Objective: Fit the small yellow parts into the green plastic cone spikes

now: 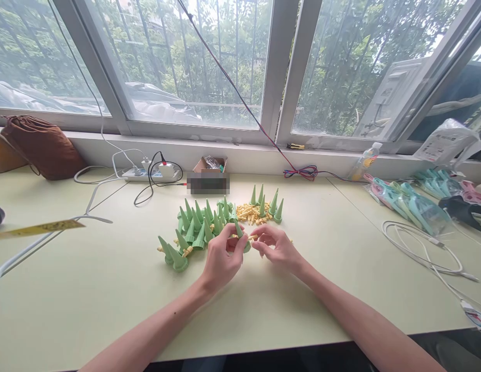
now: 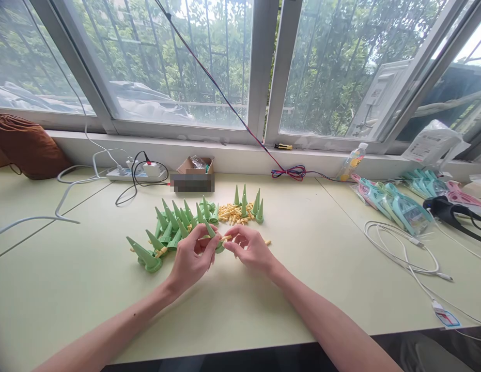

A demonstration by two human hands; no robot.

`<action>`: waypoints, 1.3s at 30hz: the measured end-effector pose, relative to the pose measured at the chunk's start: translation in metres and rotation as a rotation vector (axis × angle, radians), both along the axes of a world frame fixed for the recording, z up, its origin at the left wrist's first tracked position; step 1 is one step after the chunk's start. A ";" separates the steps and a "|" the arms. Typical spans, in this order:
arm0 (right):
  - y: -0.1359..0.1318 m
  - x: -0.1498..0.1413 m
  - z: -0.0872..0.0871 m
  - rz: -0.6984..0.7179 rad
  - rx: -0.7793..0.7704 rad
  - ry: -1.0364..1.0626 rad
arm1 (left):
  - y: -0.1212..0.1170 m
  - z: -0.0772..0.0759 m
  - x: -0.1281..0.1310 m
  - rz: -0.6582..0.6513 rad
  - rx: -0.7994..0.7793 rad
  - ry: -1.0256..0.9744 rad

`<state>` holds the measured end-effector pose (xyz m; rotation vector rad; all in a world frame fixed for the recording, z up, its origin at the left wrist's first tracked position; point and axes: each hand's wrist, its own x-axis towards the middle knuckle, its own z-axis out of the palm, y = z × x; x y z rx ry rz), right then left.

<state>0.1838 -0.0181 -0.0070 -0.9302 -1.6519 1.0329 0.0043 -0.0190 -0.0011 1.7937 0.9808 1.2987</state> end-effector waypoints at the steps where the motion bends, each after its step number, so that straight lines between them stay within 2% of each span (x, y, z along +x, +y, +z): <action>1: 0.000 0.000 -0.001 -0.004 0.001 0.002 | 0.000 0.000 0.000 -0.002 0.000 0.000; 7: 0.000 -0.002 -0.002 -0.013 -0.011 0.012 | -0.002 0.000 0.000 -0.002 0.073 0.047; 15: -0.002 -0.002 -0.002 -0.084 -0.016 -0.089 | -0.005 -0.004 0.002 -0.072 0.187 0.135; 27: -0.001 -0.004 -0.003 -0.129 0.038 -0.121 | -0.002 -0.004 0.001 -0.031 0.236 0.144; 35: 0.000 -0.003 -0.005 -0.056 -0.052 -0.097 | -0.004 -0.012 0.001 -0.034 0.336 0.274; 39: 0.002 -0.003 -0.007 -0.062 -0.066 -0.105 | -0.004 -0.011 0.001 -0.031 0.342 0.287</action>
